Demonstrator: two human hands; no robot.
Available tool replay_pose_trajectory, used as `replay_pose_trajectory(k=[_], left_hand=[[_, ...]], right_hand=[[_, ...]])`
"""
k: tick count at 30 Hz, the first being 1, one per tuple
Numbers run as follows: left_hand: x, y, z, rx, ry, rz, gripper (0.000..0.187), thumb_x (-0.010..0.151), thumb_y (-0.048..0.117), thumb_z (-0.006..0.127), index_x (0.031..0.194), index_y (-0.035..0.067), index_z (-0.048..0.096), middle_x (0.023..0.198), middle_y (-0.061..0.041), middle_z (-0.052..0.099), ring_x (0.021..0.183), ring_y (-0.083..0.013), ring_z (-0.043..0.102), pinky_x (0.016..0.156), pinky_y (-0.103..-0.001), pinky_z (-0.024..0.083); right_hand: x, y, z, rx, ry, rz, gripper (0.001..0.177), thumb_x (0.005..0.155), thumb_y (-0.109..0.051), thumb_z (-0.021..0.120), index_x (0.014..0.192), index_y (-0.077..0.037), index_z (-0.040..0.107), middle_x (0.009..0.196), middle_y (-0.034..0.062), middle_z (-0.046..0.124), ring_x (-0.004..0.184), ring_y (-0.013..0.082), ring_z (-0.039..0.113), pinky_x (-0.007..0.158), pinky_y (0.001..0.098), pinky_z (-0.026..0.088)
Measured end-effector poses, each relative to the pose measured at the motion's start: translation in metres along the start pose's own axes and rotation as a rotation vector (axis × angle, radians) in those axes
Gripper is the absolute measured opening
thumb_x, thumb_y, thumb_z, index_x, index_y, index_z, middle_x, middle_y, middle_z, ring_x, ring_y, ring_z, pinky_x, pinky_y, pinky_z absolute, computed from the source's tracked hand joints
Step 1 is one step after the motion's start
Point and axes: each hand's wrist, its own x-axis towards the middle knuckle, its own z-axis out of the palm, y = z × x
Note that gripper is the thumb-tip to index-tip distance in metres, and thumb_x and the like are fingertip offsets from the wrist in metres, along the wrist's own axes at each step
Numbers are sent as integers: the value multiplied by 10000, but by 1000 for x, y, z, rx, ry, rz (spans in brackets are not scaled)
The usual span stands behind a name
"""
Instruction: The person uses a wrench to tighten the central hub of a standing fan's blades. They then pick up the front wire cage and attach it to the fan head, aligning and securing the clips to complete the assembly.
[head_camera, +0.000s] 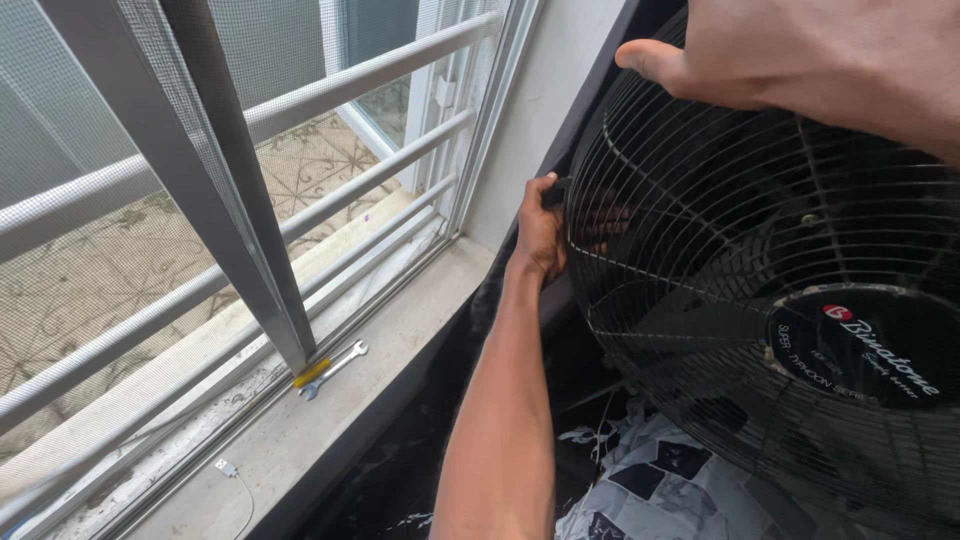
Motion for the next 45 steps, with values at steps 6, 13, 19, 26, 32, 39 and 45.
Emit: replay_pose_trajectory(k=[6,13,19,26,32,39,45], left_hand=[[3,8,6,68,-6,-80,979,863,761,372,1255,-93,650,1026,-226,763,873,-296,738,696,-356,540],[3,-10,8,125,214,148,989,858,830,406,1212,-55,671,986,-236,719,806,-287,699,668,-414,557],[0,-15,9,31,164,236,923,870,807,457,1387,49,557,1154,-214,671,973,-299,673,836,-440,556],[5,-17,-7,-57,41,72,930,860,785,467,1492,103,479,1192,-216,690,1004,-315,686,828,-445,582],[18,-24,-11,-19,96,267,837,894,717,462,1456,98,494,1219,-151,655,977,-262,675,782,-396,580],[18,-21,-4,40,237,248,831,885,685,426,1496,121,399,1170,-202,673,950,-230,695,765,-348,586],[15,-18,-7,105,273,277,831,867,674,443,1483,120,382,1060,-142,692,823,-190,700,679,-355,592]], right_hand=[[5,-5,-2,50,18,69,699,1020,-557,542,531,-61,596,308,42,428,229,124,330,266,272,258],[6,-29,-26,-172,44,61,730,1041,-601,523,606,-44,706,453,62,532,314,132,483,331,310,386],[21,-107,-16,-483,118,-82,660,883,-696,462,710,-144,781,674,62,706,700,173,689,893,410,535],[18,-109,17,-308,210,-86,350,868,-361,648,630,-126,747,598,69,666,522,137,602,496,303,484],[19,-104,38,-171,160,-116,333,837,-303,705,566,-109,713,435,52,572,342,101,478,330,288,369],[25,-101,41,-157,228,-88,298,789,-267,704,537,-109,689,387,42,519,306,78,433,281,257,334],[28,-102,43,-119,169,-69,266,741,-215,716,506,-95,685,347,49,507,283,71,419,256,247,318]])
